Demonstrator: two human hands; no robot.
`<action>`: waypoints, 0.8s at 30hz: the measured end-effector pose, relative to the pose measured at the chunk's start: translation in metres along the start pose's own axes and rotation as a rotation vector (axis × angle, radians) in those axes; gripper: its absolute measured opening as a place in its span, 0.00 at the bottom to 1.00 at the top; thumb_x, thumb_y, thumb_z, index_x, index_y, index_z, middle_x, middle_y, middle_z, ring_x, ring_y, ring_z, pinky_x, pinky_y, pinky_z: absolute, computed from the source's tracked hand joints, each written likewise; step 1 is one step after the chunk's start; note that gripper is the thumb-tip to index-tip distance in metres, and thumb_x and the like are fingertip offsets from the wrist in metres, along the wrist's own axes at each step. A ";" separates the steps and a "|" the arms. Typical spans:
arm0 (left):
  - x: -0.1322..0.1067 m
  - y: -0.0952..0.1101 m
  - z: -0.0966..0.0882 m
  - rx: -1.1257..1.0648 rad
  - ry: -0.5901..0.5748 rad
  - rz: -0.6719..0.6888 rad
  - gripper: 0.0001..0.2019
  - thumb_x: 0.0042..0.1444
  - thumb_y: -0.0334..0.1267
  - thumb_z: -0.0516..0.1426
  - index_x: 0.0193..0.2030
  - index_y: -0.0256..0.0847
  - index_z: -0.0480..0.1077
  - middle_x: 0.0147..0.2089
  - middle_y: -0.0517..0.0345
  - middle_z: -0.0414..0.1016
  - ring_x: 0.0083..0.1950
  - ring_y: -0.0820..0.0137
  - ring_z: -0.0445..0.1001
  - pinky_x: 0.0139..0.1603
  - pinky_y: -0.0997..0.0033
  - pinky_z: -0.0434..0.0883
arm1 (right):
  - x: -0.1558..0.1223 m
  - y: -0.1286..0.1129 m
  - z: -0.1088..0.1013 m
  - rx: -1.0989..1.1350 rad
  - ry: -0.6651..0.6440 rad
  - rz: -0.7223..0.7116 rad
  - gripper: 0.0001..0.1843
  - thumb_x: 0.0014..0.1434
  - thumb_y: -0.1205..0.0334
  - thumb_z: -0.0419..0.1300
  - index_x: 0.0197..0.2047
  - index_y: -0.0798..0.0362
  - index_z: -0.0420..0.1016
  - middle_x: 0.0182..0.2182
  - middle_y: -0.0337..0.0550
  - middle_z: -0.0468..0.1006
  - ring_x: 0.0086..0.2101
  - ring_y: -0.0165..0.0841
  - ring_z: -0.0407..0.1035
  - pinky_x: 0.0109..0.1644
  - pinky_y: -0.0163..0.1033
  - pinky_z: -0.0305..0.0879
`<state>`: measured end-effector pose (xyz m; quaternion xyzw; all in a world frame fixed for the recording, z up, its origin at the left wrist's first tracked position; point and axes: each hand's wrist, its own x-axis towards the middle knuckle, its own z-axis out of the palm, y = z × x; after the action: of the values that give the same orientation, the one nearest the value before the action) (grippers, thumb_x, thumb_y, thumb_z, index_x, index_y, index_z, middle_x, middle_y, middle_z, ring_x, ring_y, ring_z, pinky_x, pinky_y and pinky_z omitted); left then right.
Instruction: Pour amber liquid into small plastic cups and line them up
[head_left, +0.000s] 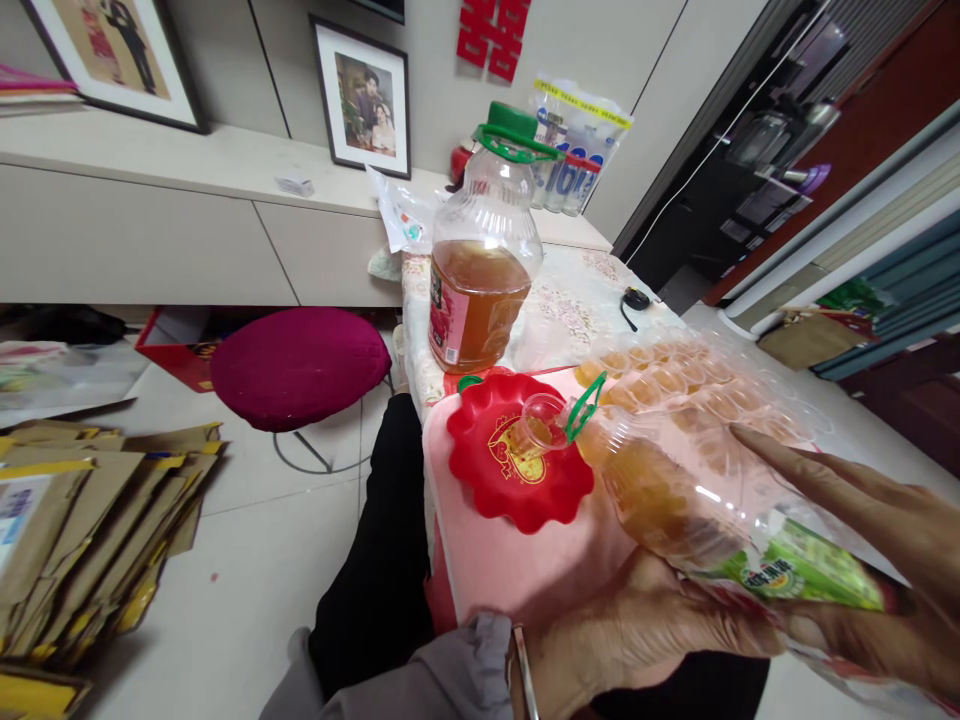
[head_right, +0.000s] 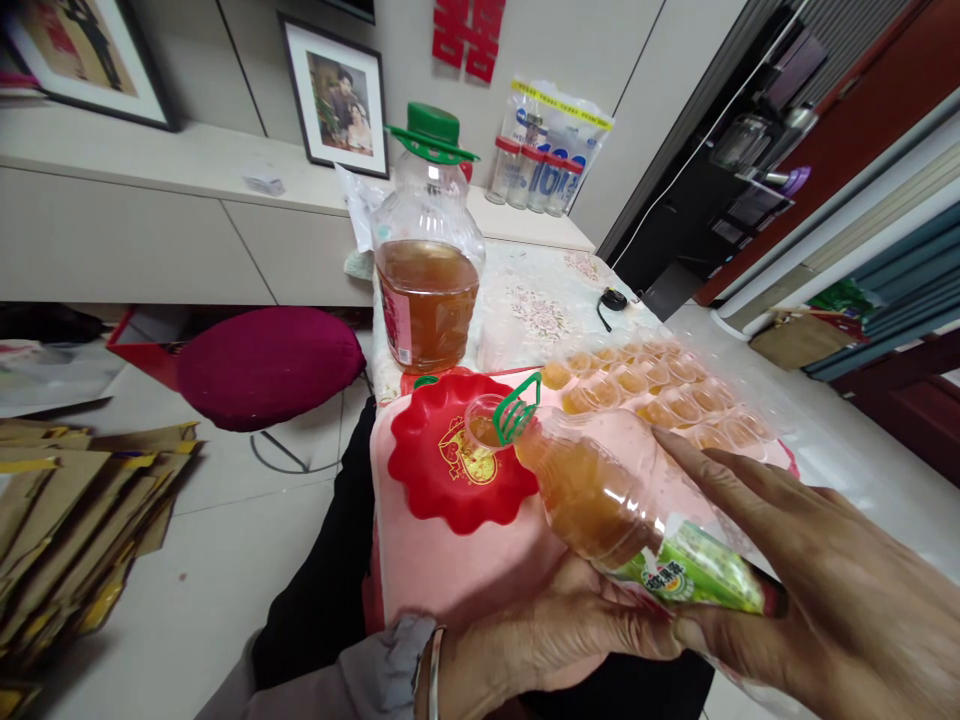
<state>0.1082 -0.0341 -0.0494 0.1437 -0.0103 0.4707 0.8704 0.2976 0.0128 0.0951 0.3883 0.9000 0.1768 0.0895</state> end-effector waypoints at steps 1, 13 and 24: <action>0.001 -0.001 0.000 0.007 -0.002 0.004 0.46 0.29 0.32 0.82 0.61 0.44 0.79 0.66 0.47 0.82 0.77 0.42 0.71 0.83 0.27 0.52 | 0.001 -0.001 -0.002 -0.005 0.000 -0.004 0.57 0.64 0.34 0.58 0.85 0.39 0.33 0.64 0.60 0.80 0.51 0.69 0.82 0.41 0.65 0.85; -0.002 0.004 0.004 0.031 -0.010 0.026 0.43 0.30 0.35 0.83 0.59 0.42 0.80 0.62 0.47 0.84 0.77 0.42 0.71 0.83 0.29 0.55 | 0.011 -0.006 -0.003 0.084 0.021 -0.018 0.54 0.66 0.35 0.57 0.85 0.39 0.37 0.65 0.62 0.79 0.55 0.67 0.81 0.45 0.65 0.86; -0.016 0.001 -0.012 0.134 0.088 0.068 0.49 0.43 0.32 0.80 0.72 0.50 0.70 0.77 0.49 0.73 0.82 0.47 0.65 0.85 0.39 0.59 | -0.002 -0.013 0.010 0.275 0.054 0.110 0.58 0.58 0.29 0.66 0.83 0.35 0.49 0.70 0.56 0.76 0.59 0.60 0.80 0.52 0.60 0.85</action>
<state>0.0970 -0.0431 -0.0635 0.1804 0.0549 0.5056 0.8419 0.2932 0.0056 0.0811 0.4407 0.8952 0.0666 0.0016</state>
